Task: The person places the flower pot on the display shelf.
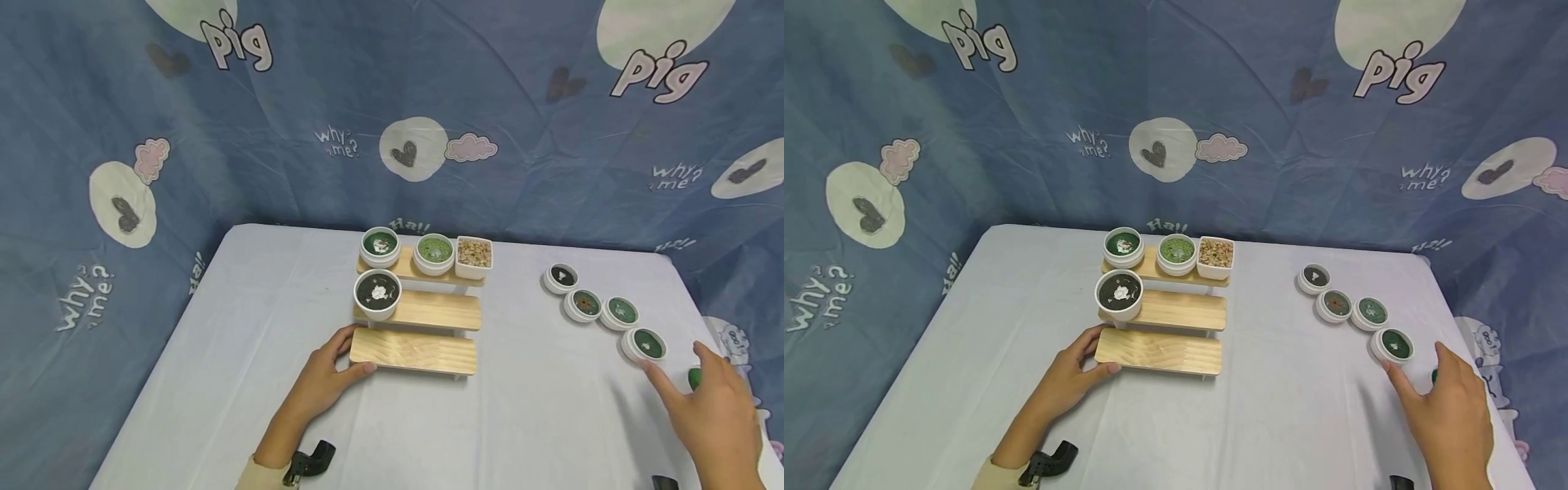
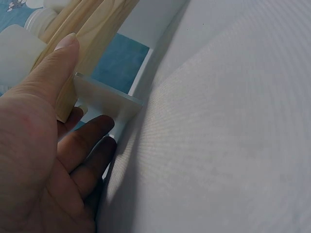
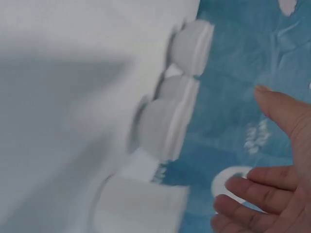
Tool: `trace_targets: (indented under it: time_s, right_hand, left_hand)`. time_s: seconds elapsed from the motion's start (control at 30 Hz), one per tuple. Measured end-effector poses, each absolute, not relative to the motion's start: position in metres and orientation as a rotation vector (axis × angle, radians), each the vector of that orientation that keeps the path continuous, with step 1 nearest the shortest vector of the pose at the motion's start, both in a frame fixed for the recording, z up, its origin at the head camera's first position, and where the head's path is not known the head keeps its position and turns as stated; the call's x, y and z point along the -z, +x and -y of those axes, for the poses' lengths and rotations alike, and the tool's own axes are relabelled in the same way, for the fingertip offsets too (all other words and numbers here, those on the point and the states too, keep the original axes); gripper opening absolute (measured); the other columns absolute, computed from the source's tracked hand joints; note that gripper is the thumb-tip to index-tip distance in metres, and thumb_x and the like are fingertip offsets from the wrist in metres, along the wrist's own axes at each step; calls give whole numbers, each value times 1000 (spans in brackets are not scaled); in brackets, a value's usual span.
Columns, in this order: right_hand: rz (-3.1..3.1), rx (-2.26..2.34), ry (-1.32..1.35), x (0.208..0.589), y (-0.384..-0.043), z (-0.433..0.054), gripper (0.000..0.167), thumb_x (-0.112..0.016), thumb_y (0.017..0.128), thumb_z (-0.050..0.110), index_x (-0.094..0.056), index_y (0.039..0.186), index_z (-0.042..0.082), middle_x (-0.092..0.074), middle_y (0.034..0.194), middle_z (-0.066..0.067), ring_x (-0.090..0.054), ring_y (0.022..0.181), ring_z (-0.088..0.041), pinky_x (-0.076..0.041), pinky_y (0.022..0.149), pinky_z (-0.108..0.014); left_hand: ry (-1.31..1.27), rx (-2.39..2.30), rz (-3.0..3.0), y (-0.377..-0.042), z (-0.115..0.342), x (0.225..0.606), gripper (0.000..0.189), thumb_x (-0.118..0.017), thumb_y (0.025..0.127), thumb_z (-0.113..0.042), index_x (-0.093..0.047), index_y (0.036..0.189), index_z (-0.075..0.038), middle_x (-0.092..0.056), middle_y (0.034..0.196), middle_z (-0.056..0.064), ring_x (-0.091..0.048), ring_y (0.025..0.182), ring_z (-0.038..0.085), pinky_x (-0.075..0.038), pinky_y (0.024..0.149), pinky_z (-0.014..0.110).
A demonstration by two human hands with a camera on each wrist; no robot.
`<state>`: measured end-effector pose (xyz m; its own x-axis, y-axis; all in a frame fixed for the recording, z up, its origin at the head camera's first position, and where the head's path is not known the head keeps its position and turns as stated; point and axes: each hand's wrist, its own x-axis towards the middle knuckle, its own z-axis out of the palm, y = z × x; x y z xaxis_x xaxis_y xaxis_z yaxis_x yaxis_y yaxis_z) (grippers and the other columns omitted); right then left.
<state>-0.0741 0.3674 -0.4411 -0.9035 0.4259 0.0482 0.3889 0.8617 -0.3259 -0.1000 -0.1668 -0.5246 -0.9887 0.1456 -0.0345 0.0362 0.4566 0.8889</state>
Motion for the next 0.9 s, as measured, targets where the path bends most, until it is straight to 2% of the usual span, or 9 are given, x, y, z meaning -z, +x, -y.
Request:
trace_targets:
  time_s: [0.17, 0.37, 0.47, 0.67, 0.9]
  right_hand:
    - [2909, -481, -741, 453, -76, -380, 89, -73, 96, 39, -31, 153, -14, -36, 148, -44, -31, 141, -60, -25, 116, -69]
    - [2948, -501, -812, 461, -74, -398, 101, -71, 96, 47, -20, 156, -17, -28, 151, -45, -26, 140, -64, -26, 112, -75]
    - [2961, -502, -845, 461, -73, -405, 102, -72, 95, 44, -17, 155, -20, -27, 149, -47, -26, 139, -65, -26, 111, -75]
    - [2983, -479, -940, 458, -75, -408, 93, -67, 98, 36, -18, 153, -20, -26, 152, -45, -23, 143, -63, -25, 113, -75]
    - [2984, -428, -931, 459, -73, -408, 72, -63, 101, 26, -32, 147, -20, -35, 143, -48, -31, 135, -64, -29, 110, -75]
  left_hand:
    - [164, -1572, -2587, -100, 167, 524, 74, -82, 88, -53, -51, 151, -30, -65, 142, -2, -47, 144, 23, -32, 119, 59]
    - [157, -1575, -2581, -100, 167, 525, 75, -82, 87, -53, -51, 151, -31, -65, 142, -3, -48, 144, 21, -32, 120, 57]
    - [162, -1576, -2582, -100, 167, 524, 74, -82, 88, -53, -50, 151, -31, -65, 143, -3, -48, 143, 21, -32, 120, 57]
    - [161, -1580, -2575, -99, 167, 524, 74, -81, 88, -54, -50, 152, -30, -64, 144, -2, -47, 144, 23, -31, 120, 58]
    - [161, -1587, -2569, -99, 167, 524, 74, -81, 88, -52, -50, 152, -30, -63, 144, -1, -47, 144, 23, -30, 120, 58]
